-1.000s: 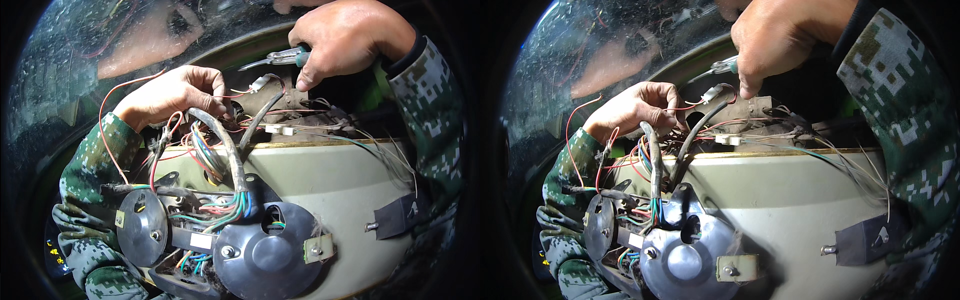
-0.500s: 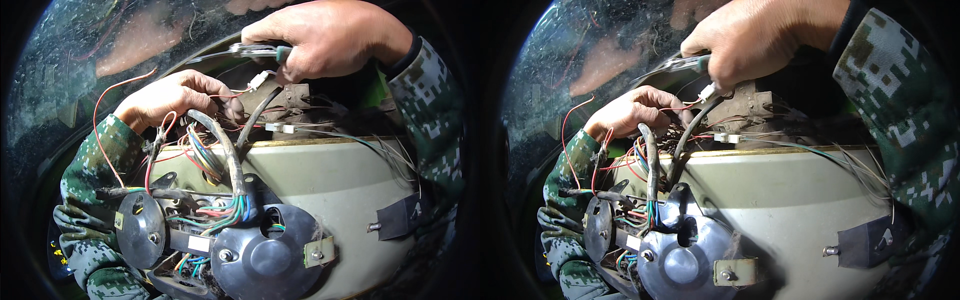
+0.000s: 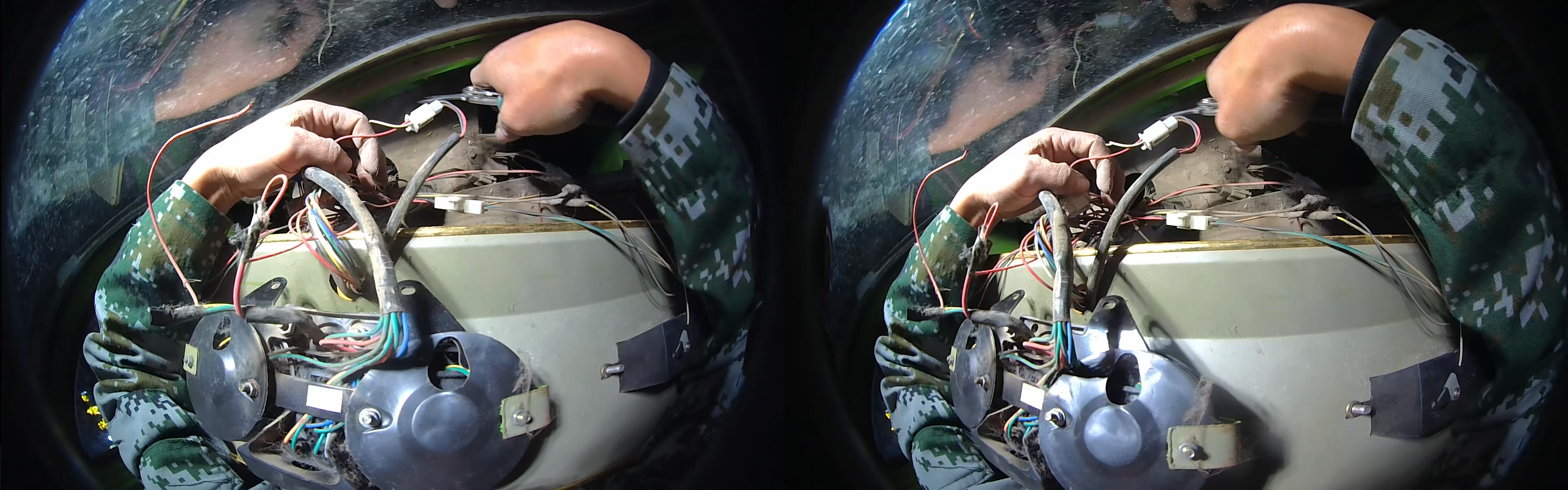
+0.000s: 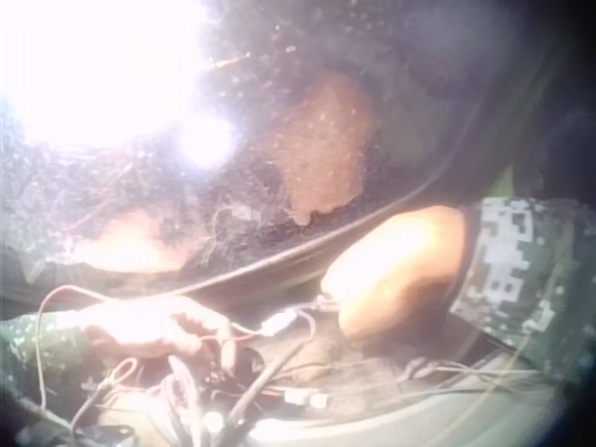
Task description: The person works inside a vehicle cabin, manipulating a dense bundle of wires near the dashboard. They use pliers to strip and cut wires, then twist and connect individual strands by hand. The task involves repeated handling of multiple wires and connectors.
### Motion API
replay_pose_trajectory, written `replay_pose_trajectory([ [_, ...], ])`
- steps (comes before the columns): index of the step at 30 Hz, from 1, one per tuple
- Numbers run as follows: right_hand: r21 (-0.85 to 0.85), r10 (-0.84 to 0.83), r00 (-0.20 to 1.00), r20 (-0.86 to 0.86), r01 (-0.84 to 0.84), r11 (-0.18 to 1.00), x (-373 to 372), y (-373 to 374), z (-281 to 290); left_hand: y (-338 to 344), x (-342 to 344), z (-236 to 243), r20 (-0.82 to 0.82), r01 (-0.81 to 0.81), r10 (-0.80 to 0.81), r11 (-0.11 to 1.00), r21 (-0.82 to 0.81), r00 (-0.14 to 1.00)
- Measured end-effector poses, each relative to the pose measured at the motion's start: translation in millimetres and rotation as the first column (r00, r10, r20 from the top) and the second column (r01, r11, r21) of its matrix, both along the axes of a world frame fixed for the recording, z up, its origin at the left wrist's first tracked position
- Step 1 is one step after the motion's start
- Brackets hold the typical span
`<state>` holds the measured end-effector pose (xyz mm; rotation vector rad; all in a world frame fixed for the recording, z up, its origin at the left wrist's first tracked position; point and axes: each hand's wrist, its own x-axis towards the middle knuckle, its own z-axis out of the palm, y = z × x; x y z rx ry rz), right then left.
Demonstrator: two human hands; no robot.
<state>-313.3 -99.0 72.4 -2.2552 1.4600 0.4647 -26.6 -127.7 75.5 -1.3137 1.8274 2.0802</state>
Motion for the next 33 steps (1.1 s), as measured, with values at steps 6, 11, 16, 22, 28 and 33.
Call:
replay_pose_trajectory([
  [6, 0.068, 0.001, 0.976, -0.220, 0.014, 0.998, 6, -6, -9, -1, -8, -2, 0.100, -0.093, 0.092, 0.996, 0.014, 0.991],
  [11, 0.060, -0.017, 0.984, -0.177, 0.028, 0.998, 7, -8, -10, -1, -14, -4, 0.428, 0.145, -0.076, 0.981, -0.131, 0.900],
  [16, 0.081, 0.007, 0.990, -0.143, 0.005, 0.997, 12, -11, -12, -6, -21, -12, 0.483, 0.471, -0.388, 0.880, -0.059, 0.785],
  [22, 0.122, 0.043, 0.998, -0.045, -0.038, 0.992, 8, -13, -15, -5, -18, -26, 0.504, 0.492, -0.340, 0.847, -0.203, 0.794],
  [28, 0.109, -0.002, 1.000, 0.008, 0.001, 0.994, 2, -11, -14, 3, -6, -36, 0.455, 0.090, -0.001, 0.980, -0.175, 0.890],
  [33, 0.130, 0.006, 0.998, 0.066, -0.015, 0.991, 1, -11, -23, -2, -6, -52, 0.394, 0.017, 0.045, 0.988, -0.153, 0.918],
])
